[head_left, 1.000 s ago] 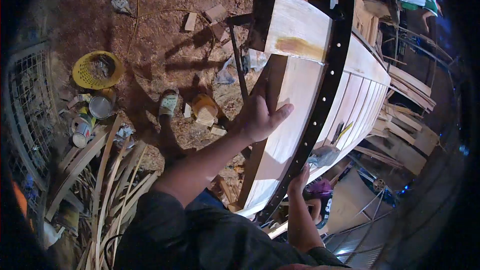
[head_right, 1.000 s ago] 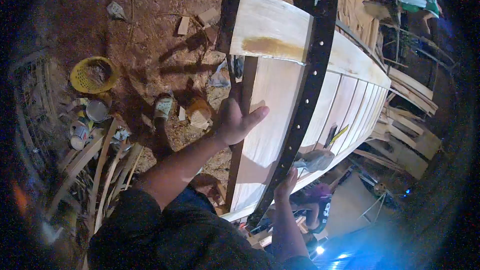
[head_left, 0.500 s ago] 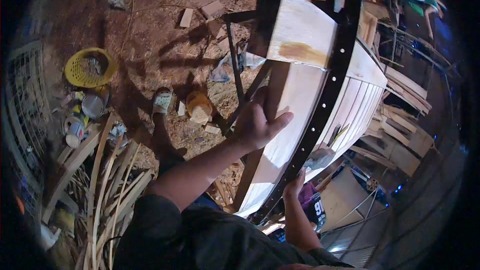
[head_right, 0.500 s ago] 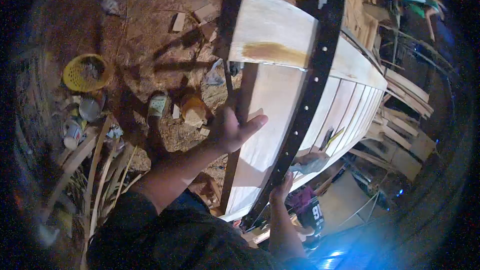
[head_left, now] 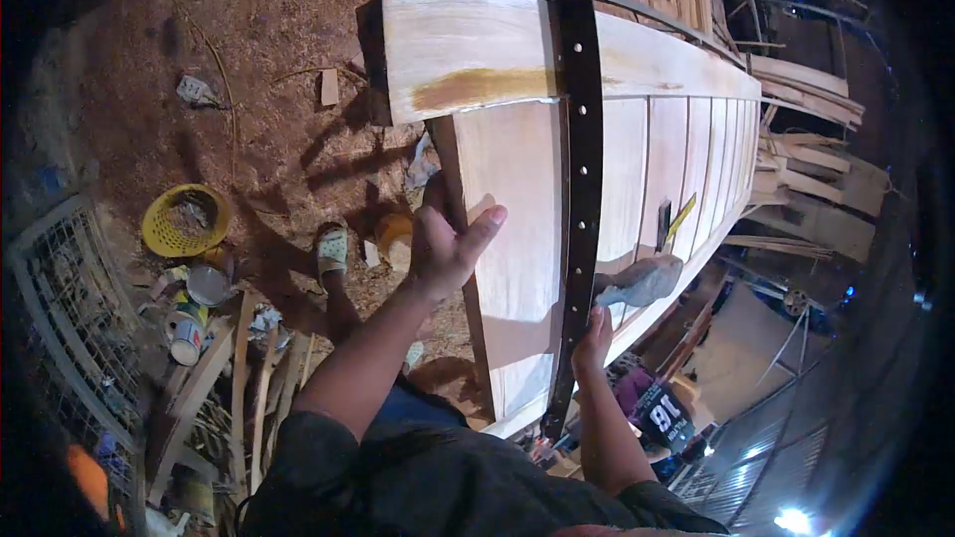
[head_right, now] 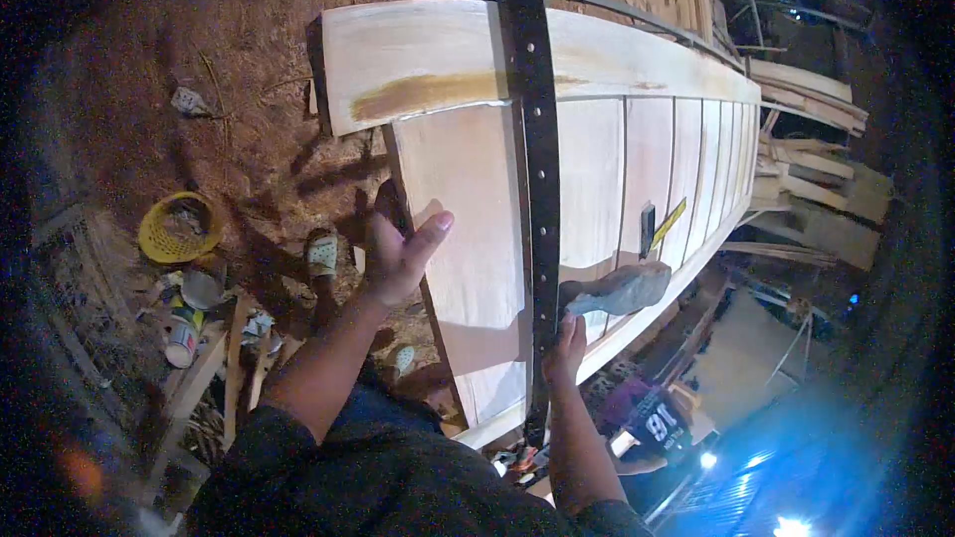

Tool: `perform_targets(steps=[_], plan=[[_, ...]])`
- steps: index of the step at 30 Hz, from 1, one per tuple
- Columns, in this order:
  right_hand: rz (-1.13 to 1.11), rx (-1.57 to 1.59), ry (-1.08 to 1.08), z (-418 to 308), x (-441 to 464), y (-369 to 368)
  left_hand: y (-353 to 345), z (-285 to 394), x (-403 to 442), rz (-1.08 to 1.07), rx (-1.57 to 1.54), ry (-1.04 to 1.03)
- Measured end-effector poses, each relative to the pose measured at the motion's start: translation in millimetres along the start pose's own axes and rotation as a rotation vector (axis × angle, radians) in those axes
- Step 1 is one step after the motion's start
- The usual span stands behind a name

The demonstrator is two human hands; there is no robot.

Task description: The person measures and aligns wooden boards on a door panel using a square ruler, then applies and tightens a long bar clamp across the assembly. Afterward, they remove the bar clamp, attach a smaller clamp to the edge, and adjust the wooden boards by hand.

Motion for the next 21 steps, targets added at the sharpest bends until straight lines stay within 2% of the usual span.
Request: perform_targets(steps=[5,8,9,12,14,16,18,19,20,21], plan=[[0.013,0.056,0.057,12.2,4.2,-0.9,-7.9,-1.8,3.1,0.112,-0.109,-0.196],[0.059,0.08,0.144,11.3,4.9,-3.3,-2.4,1.0,-2.0,0.045,0.076,-0.072],[0.025,0.02,0.083,-5.4,-0.8,0.2,-5.5,8.0,-1.6,0.079,0.046,-0.183],[0.051,0.014,0.104,-0.3,-0.6,1.1,-4.8,-1.8,-2.4,0.089,0.071,-0.133],[-0.015,-0.076,0.068,-13.9,-7.7,11.4,-2.5,2.1,-1.4,0.068,0.188,-0.127],[-0.094,-0.135,0.107,0.6,-12.7,27.7,6.1,-0.4,-0.8,0.063,0.333,-0.118],[0.071,-0.273,0.335,18.6,-25.8,56.5,11.3,-5.7,-3.5,0.152,0.355,-0.124],[0.041,-0.208,0.164,24.0,-38.9,78.3,3.9,8.7,-15.4,0.201,0.294,-0.194],[0.089,-0.233,0.112,47.6,-47.5,99.9,-3.9,13.8,-28.8,0.244,0.233,-0.249],[0.174,-0.237,0.09,62.1,-64.1,123.4,1.6,4.3,-33.5,0.325,0.304,-0.242]])
Point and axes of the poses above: each hand's wrist, its own x-axis towards the middle knuckle, its own y-axis out of the back of the hand, z = x × y, the point moved 3 cm from there along x, towards the middle knuckle, and after that the axes turned 1 degree about x, right-handed, at the moved point
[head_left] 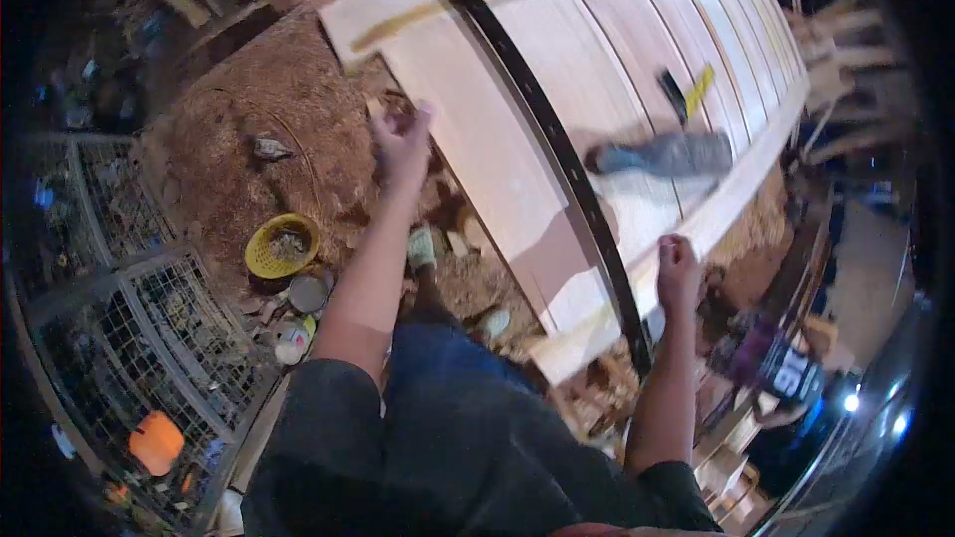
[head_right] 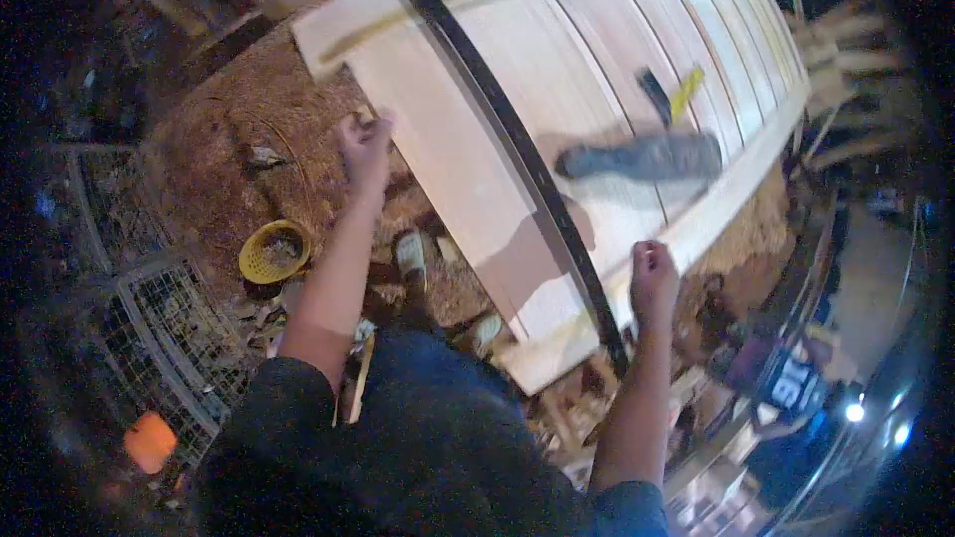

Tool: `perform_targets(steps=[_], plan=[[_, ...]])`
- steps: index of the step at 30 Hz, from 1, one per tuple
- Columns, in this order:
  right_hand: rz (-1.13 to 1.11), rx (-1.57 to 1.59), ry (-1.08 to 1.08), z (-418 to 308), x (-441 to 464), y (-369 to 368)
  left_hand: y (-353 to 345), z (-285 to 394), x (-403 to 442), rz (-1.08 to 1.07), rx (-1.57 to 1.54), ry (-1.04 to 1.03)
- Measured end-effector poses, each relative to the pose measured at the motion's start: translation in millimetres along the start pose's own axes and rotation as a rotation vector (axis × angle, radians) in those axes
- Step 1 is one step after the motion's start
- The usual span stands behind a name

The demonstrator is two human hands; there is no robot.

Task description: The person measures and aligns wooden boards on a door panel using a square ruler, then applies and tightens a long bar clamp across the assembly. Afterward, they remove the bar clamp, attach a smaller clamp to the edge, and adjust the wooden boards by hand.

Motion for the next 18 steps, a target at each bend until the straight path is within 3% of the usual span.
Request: perform_targets(steps=[1,3,6,10,13,15,17,18], plan=[[0.009,-0.033,-0.075,45.3,-11.0,16.0,9.2,-14.0,-6.7,0.058,0.084,0.014],[0.153,-0.092,-0.075,133.7,-52.8,52.9,17.0,6.0,-43.2,0.072,0.126,-0.155],[0.241,-0.153,-0.326,257.4,-126.0,88.4,10.6,2.8,-103.2,0.018,0.348,-0.398],[0.266,-0.111,-0.58,428.7,-237.7,79.9,-31.9,54.7,-230.2,-0.187,0.522,-0.635],[0.19,-0.022,-0.663,525.2,-295.0,33.0,-83.9,51.4,-338.9,-0.578,0.481,-0.565],[0.174,0.098,-0.782,569.5,-312.9,-10.7,-115.1,43.9,-435.1,-0.997,0.382,-0.762],[0.152,0.639,-0.761,549.2,-313.6,-28.8,-137.5,24.4,-521.6,-1.322,0.549,-0.932],[0.172,0.816,-0.713,541.2,-309.4,-37.5,-144.2,26.4,-556.0,-1.326,0.599,-1.023]])
Point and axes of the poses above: each hand's wrist, its own x-axis towards the middle knuckle, its own y-axis out of the back of the hand, z = x × y, the point moved 3 cm from there along x, towards the middle knuckle, and after that the axes turned 1 degree about x, right-handed, at the moved point
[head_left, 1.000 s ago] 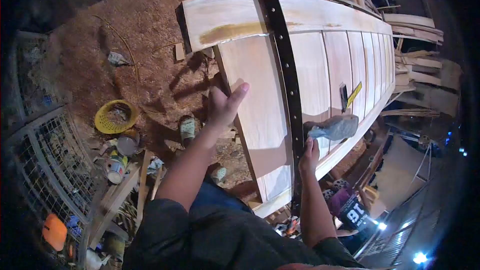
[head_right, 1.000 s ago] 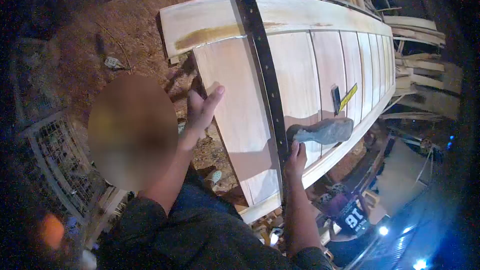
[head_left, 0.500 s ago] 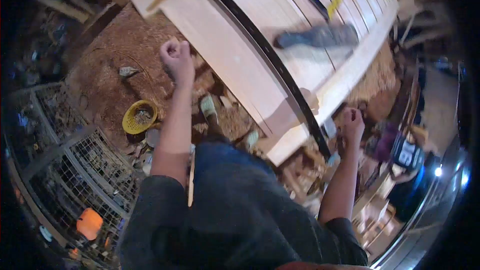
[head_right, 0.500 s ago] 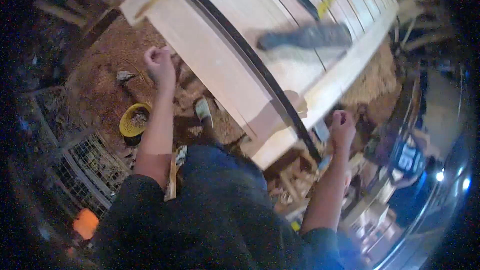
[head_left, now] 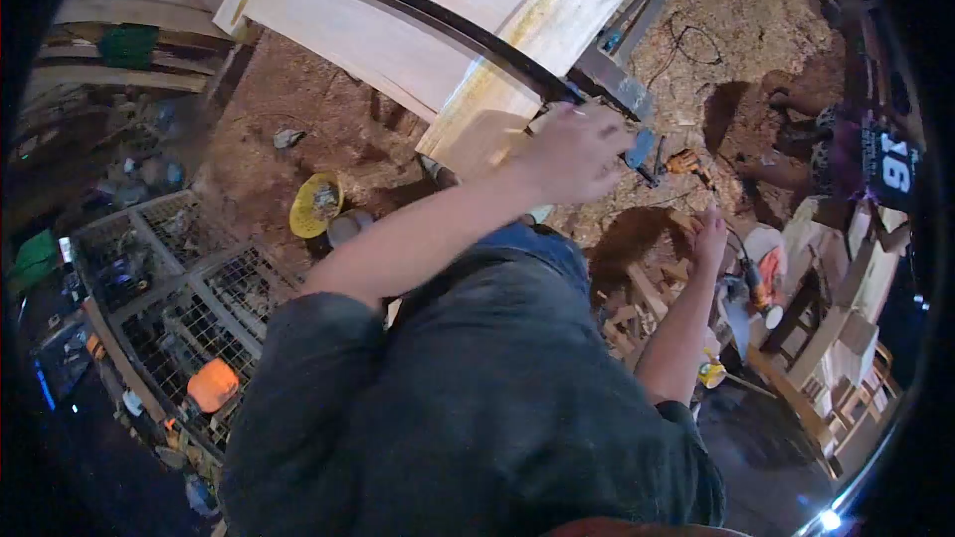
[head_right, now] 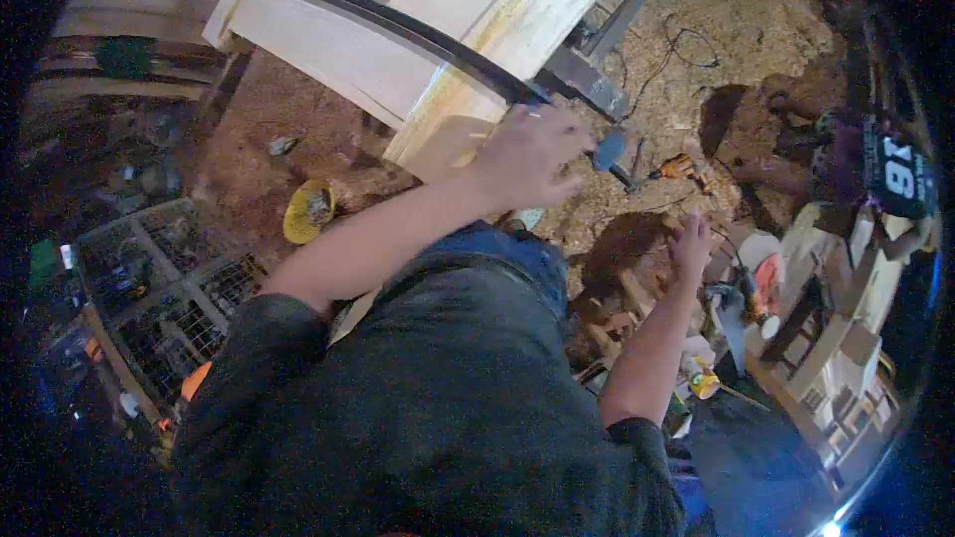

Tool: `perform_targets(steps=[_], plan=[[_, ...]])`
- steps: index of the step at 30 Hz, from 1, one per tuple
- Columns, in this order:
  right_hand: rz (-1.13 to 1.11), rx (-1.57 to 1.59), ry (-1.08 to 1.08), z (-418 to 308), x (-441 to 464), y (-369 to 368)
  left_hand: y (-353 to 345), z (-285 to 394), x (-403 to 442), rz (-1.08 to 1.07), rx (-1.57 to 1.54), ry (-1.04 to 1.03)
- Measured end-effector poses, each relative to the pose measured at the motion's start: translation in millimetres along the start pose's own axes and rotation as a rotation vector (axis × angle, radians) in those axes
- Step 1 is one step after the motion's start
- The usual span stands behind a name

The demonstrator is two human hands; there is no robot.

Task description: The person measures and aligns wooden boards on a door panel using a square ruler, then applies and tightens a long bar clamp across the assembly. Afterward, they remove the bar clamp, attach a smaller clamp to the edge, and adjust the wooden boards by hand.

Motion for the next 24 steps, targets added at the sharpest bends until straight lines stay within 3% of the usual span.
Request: perform_targets(steps=[1,4,7,8,11,13,18,21,24], plan=[[-0.053,0.169,0.021,-3.0,-2.7,-14.0,-13.9,24.0,9.2,-0.025,0.081,-0.047],[-0.076,0.03,0.258,-41.8,-25.0,-49.5,-63.8,38.1,39.3,-0.093,0.253,0.035],[-0.143,-0.063,0.546,-27.8,-15.9,-79.9,-92.9,18.2,55.3,-0.328,0.33,0.131],[-0.18,0.053,0.38,-20.0,-16.1,-85.2,-101.5,5.9,54.7,-0.305,0.358,0.111],[-0.331,0.453,-0.063,-27.6,-24.0,-107.9,-100.9,14.6,68.0,-0.524,0.409,0.264],[-0.494,0.758,-0.289,-22.7,-6.4,-125.9,-105.7,19.5,70.4,-0.481,0.442,0.262],[-0.386,0.878,-0.448,-80.3,5.2,-147.5,-111.0,20.8,91.5,-0.669,0.413,0.376],[-0.464,0.804,-0.393,-89.2,17.0,-153.4,-102.4,25.1,97.0,-0.672,0.309,0.426],[-0.443,0.748,-0.423,-95.5,24.3,-157.9,-105.7,17.7,94.7,-0.642,0.316,0.344]])
Point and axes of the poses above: each hand's wrist, its own x-axis towards the middle knuckle, its own y-axis out of the back of the hand, z = x × y, the point moved 3 cm from there along x, towards the middle knuckle, and after that the axes turned 1 degree about x, right-handed, at the moved point
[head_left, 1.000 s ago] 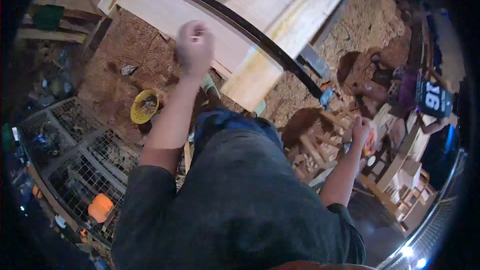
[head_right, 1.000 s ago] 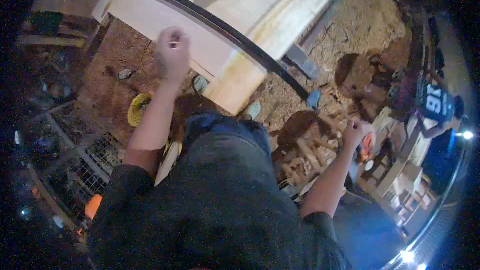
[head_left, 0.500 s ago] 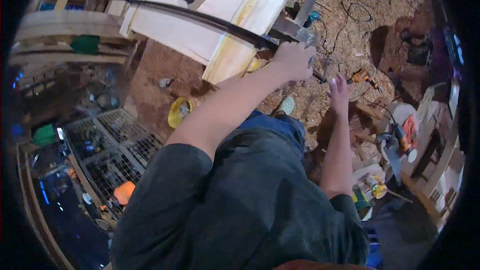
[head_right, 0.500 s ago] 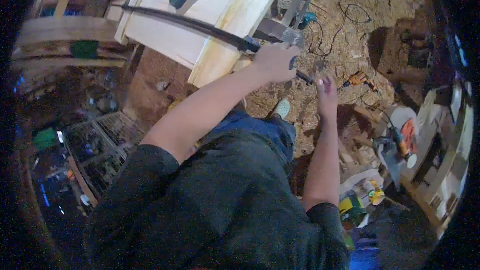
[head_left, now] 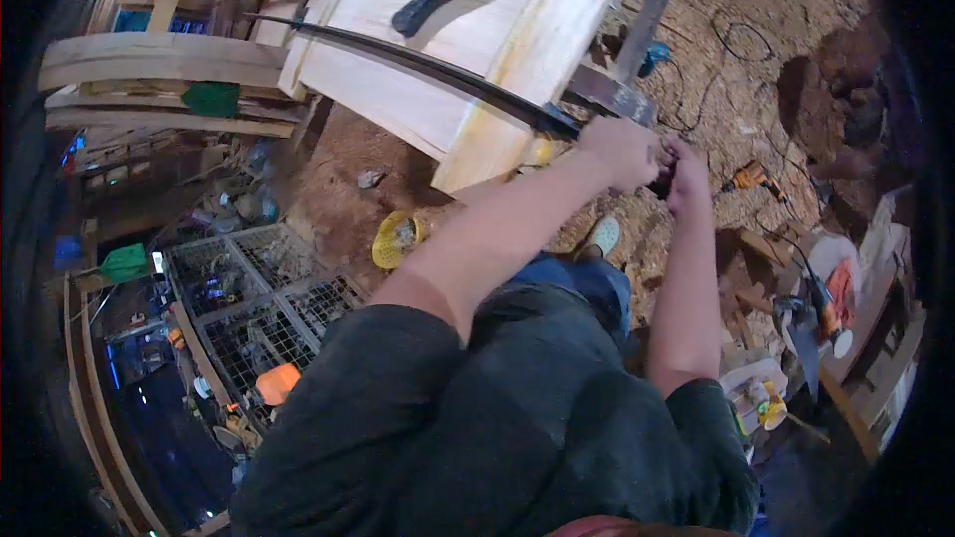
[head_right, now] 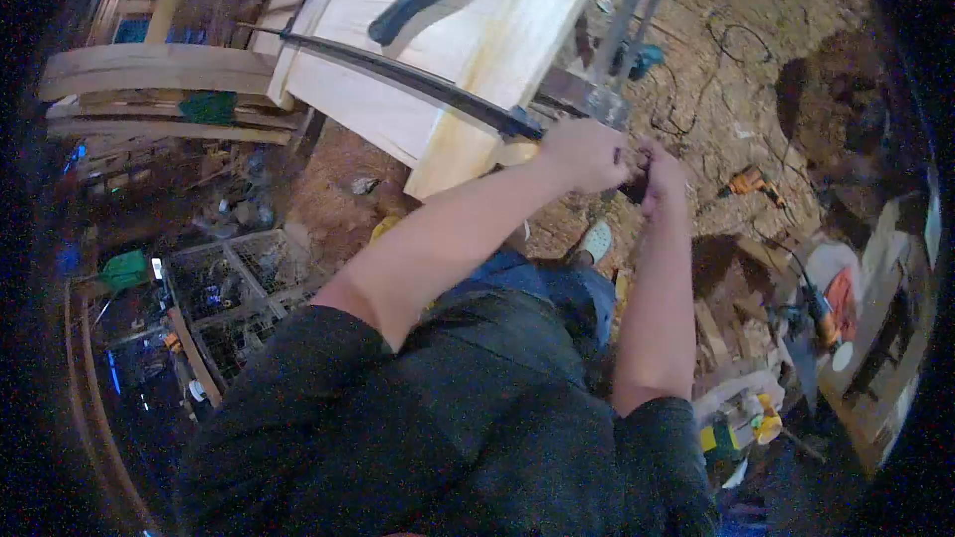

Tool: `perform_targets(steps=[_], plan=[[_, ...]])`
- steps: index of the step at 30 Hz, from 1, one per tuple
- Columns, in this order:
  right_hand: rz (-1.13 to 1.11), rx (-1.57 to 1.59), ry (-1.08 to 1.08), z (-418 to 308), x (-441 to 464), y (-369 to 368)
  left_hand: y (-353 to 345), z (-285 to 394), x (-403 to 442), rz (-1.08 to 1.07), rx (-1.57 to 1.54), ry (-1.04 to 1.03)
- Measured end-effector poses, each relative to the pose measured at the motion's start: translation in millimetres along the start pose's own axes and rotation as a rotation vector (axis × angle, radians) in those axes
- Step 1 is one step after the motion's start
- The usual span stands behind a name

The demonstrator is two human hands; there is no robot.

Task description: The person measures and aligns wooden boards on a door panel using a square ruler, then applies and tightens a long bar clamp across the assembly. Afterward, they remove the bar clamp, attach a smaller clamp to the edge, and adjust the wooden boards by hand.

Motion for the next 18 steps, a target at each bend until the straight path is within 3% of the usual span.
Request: perform_targets(steps=[4,6,8,11,15,18], plan=[[-0.132,-0.156,-0.023,-8.7,30.5,11.8,7.0,-2.7,-5.8,-0.052,-0.031,0.025],[0.167,-0.623,0.274,1.4,35.0,9.2,8.8,-3.1,-5.5,-0.061,-0.016,0.038],[0.241,-1.152,0.445,-3.1,48.0,14.4,14.5,-5.1,-6.8,-0.075,-0.058,0.021],[0.35,-0.852,0.438,2.0,47.2,15.8,13.1,-11.6,-8.5,-0.096,-0.084,-0.038],[0.492,-1.007,0.32,-3.1,45.3,21.2,8.5,-14.3,-4.7,-0.109,-0.09,-0.06],[0.503,-0.908,0.406,-4.2,33.7,11.5,16.0,-14.8,-6.6,-0.148,-0.11,-0.064]])
Point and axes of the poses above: each hand's wrist, its own x-axis towards the middle knuckle, its own y-axis out of the back of the hand, z = x × y, the point moved 3 cm from there along x, towards the middle knuckle, and after that the axes turned 1 degree about x, right-handed, at the moved point
